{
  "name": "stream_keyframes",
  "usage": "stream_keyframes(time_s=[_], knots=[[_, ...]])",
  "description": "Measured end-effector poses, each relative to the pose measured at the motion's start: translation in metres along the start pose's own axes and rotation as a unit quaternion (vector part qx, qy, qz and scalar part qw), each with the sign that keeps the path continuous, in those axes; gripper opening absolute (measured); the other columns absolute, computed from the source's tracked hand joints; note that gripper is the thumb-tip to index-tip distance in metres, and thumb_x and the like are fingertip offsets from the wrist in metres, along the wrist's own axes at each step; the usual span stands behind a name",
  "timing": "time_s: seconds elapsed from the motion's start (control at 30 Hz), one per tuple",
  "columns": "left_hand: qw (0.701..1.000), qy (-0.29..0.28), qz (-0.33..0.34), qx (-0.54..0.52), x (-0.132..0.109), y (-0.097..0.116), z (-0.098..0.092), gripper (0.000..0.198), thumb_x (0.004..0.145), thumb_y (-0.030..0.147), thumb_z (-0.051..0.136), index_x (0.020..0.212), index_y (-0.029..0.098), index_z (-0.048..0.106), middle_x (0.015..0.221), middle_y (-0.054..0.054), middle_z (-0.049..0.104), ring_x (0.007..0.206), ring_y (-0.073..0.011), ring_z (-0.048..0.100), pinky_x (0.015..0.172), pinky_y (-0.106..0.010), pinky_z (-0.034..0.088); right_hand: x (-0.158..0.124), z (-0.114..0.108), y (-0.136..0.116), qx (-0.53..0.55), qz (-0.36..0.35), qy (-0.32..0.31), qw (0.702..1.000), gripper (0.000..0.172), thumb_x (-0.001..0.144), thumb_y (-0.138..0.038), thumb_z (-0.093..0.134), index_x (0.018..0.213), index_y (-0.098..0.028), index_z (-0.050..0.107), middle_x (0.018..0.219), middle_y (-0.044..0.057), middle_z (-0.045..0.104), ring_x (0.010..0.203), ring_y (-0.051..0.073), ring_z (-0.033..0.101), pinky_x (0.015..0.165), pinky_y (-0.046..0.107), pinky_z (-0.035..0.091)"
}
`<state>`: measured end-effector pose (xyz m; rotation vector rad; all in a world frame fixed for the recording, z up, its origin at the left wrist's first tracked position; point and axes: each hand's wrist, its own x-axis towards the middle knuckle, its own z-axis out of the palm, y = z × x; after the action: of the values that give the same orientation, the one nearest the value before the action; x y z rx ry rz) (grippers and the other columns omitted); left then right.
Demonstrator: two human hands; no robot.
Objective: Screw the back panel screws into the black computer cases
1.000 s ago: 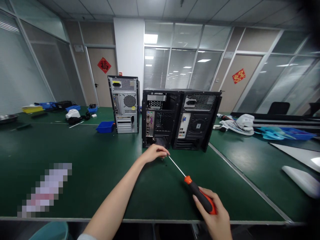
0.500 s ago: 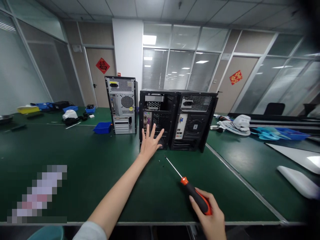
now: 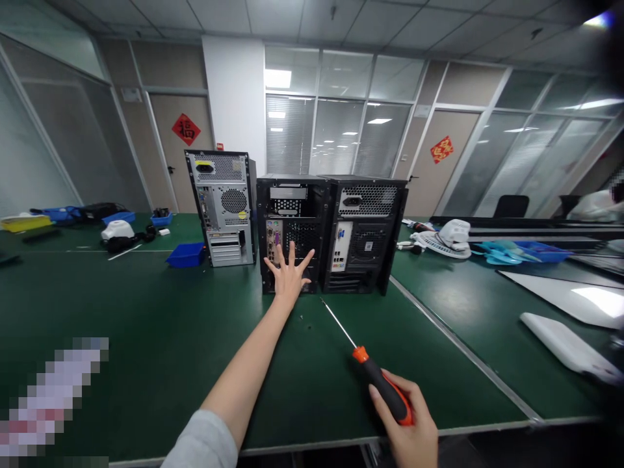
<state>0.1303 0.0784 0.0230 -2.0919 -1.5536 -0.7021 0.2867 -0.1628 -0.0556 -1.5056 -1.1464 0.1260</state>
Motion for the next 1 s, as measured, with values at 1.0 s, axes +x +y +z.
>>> stream_keyframes(time_s=[1.0], knots=[[0.996, -0.078, -0.037, 0.000, 0.091, -0.031, 0.055, 0.096, 0.065, 0.052, 0.067, 0.139, 0.043, 0.006, 0.150, -0.009, -0.014, 0.131, -0.0457, -0.017, 0.088, -0.077, 0.005, 0.030, -0.004, -0.002, -0.059, -0.073, -0.102, 0.990, 0.028, 0.076, -0.043, 0.058, 0.091, -0.020, 0.060, 0.083, 0.004, 0.068, 0.068, 0.015, 0.064, 0.061, 0.021, 0.051]])
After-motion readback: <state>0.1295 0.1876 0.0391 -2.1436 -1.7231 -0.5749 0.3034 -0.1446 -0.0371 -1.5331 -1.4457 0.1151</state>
